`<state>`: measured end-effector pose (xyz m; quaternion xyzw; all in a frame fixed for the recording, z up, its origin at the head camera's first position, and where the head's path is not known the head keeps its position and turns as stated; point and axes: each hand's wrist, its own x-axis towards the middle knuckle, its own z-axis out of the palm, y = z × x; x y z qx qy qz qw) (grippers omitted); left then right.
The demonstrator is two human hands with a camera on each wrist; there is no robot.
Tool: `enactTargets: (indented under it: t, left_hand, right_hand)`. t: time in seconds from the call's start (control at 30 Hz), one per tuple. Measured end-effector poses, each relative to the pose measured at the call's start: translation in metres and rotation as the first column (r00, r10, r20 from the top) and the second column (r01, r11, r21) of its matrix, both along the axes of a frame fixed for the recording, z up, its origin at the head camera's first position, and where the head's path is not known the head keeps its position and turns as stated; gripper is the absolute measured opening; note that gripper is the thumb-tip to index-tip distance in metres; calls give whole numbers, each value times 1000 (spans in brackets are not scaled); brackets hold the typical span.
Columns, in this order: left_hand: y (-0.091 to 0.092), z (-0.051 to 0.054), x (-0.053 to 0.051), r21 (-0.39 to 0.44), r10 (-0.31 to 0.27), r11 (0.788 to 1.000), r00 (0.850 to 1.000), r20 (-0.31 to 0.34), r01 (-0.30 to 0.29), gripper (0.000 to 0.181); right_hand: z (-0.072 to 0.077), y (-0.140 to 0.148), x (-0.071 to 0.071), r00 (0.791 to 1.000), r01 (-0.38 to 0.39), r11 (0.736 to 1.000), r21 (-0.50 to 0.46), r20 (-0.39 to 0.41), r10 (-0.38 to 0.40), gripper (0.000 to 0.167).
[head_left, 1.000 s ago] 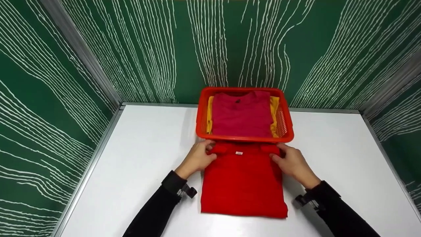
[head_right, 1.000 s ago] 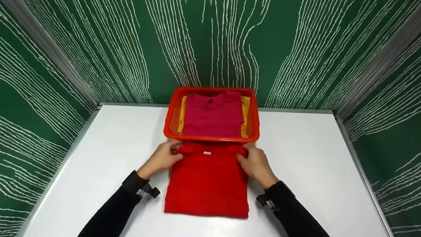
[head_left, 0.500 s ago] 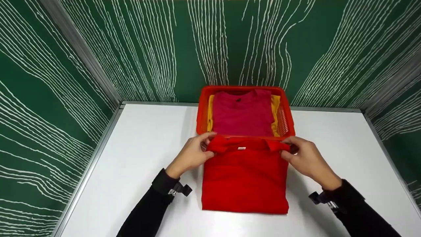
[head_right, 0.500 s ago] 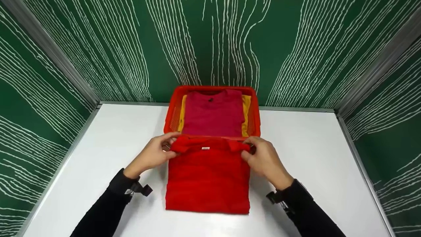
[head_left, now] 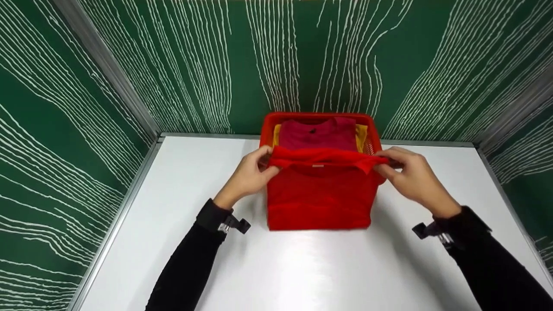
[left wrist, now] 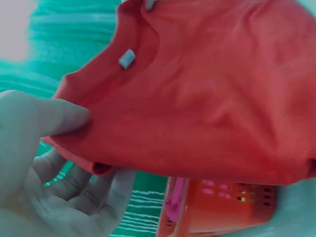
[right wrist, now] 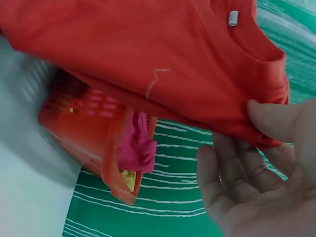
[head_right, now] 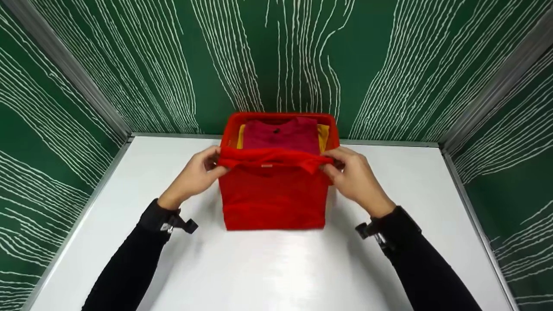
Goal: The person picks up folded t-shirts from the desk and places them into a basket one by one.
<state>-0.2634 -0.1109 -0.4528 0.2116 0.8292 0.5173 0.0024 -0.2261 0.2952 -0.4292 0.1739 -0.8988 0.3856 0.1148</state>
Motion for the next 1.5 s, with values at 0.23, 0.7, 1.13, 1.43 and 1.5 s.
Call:
enactTargets:
  t: [0.23,0.7,1.13,1.43,1.5]
  left_hand:
    - [5,7,-41,-94,85,992,995,-43,-89,17]
    - [24,1,-94,-233,139,964,990,16,-131,12]
    - [36,-8,-117,-360,216,925,948,232,-122,35]
    - [44,-6,-119,-323,242,934,935,259,-153,46]
    - [46,-5,-121,-339,254,927,933,256,-159,43]
  right_hand:
    - [9,1,-46,993,53,998,46,104,-58,26]
    - [-5,0,-110,975,79,988,132,195,-104,26]
    - [-26,-14,-140,943,48,971,234,311,-121,45]
    - [-35,-12,-150,965,71,970,231,230,-125,41]
    - [-35,-12,-152,968,73,972,223,218,-122,40]
